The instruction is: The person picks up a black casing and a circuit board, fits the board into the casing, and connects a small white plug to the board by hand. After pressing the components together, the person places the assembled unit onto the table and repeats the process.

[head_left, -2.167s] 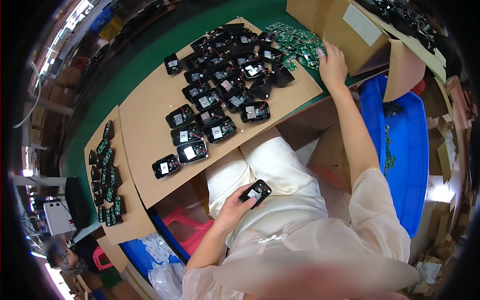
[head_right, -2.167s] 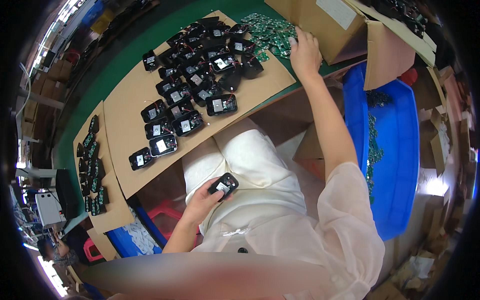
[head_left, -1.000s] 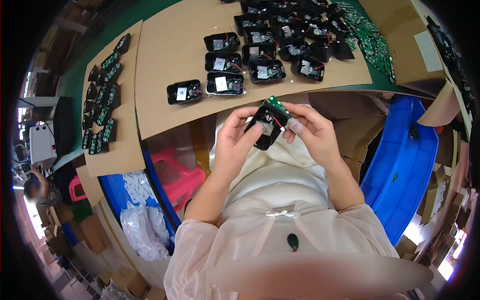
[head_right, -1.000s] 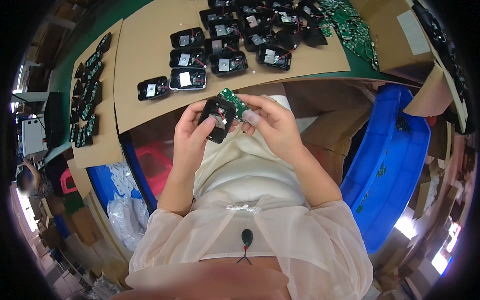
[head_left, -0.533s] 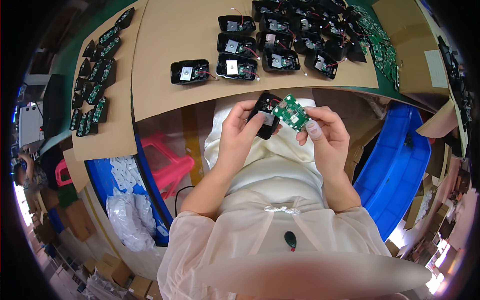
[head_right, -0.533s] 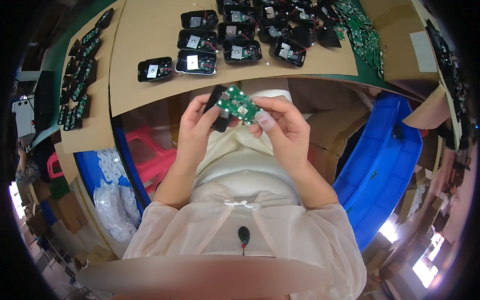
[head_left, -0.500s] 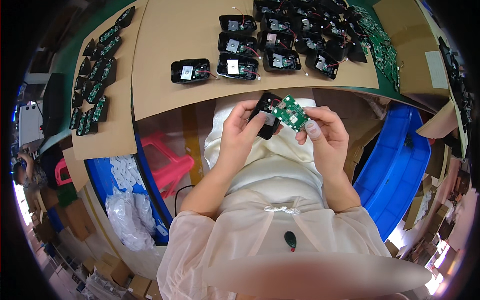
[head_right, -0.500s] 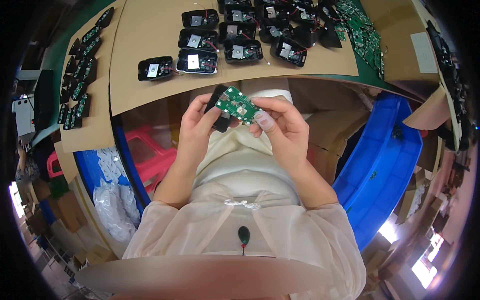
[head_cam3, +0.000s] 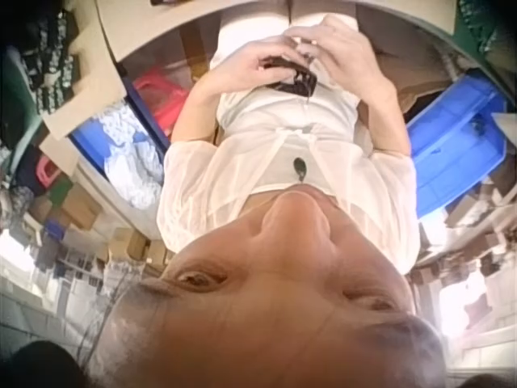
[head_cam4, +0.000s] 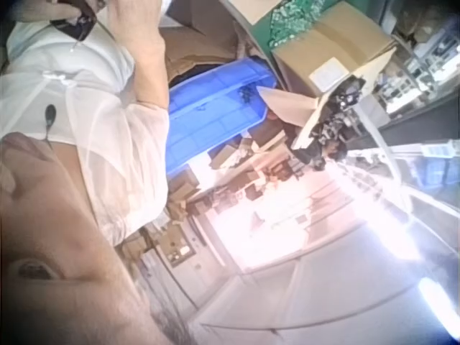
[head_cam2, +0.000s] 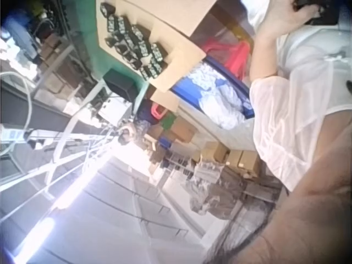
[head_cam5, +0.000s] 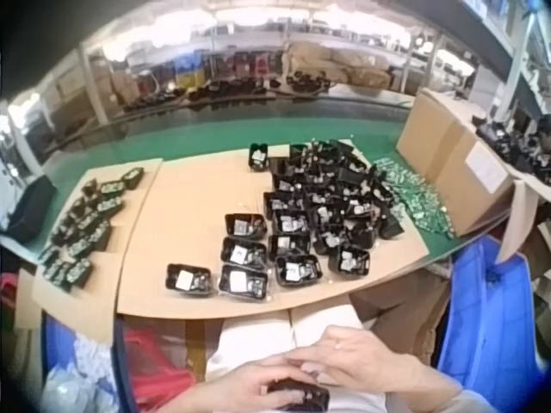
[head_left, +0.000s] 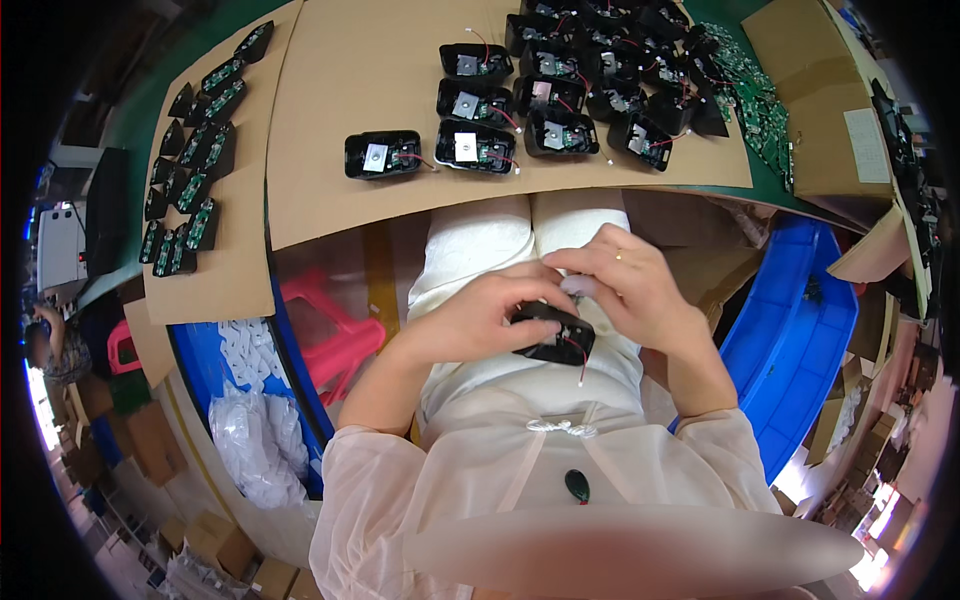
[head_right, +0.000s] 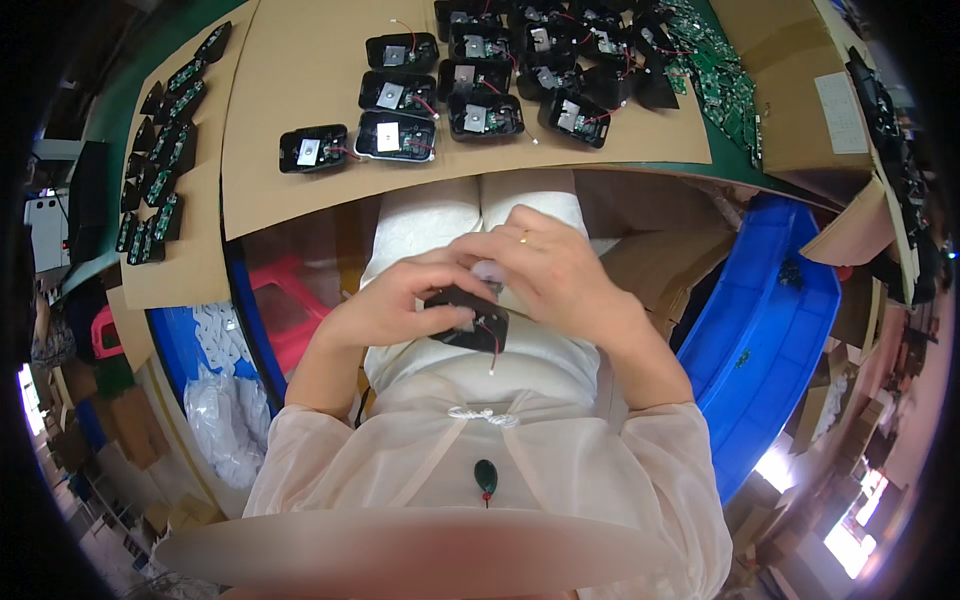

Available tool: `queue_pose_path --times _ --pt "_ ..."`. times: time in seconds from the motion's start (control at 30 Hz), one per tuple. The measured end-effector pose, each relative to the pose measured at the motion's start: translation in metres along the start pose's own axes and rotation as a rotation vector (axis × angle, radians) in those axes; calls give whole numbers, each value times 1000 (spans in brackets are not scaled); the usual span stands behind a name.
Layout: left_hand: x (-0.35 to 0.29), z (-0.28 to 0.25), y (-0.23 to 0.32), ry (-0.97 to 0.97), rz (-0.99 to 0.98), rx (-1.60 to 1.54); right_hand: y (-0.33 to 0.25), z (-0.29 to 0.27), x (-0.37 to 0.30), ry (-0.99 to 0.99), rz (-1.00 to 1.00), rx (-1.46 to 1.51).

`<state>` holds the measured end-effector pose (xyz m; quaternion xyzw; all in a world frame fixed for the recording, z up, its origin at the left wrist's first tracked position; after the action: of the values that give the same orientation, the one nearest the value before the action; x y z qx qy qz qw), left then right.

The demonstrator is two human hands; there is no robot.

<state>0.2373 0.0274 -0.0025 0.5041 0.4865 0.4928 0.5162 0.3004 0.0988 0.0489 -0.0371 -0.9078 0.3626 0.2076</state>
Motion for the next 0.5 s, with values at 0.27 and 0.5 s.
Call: queue_pose_path --times 0.27,0.5 --pt "0 -15 -16 314 -66 -429 44 22 -31 278 451 663" --pt "0 -13 -41 503 -249 -666 49 33 -42 304 671 855"
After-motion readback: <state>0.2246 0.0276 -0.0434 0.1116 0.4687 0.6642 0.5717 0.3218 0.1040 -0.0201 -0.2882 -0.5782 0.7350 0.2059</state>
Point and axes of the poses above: each hand's wrist, its own x-axis towards the middle knuckle, its own z-axis out of the palm, y = z × x, the point moved 8 cm from there along x, towards the middle knuckle, and after that the axes turned 4 degrees about y, right-handed, at the moved point
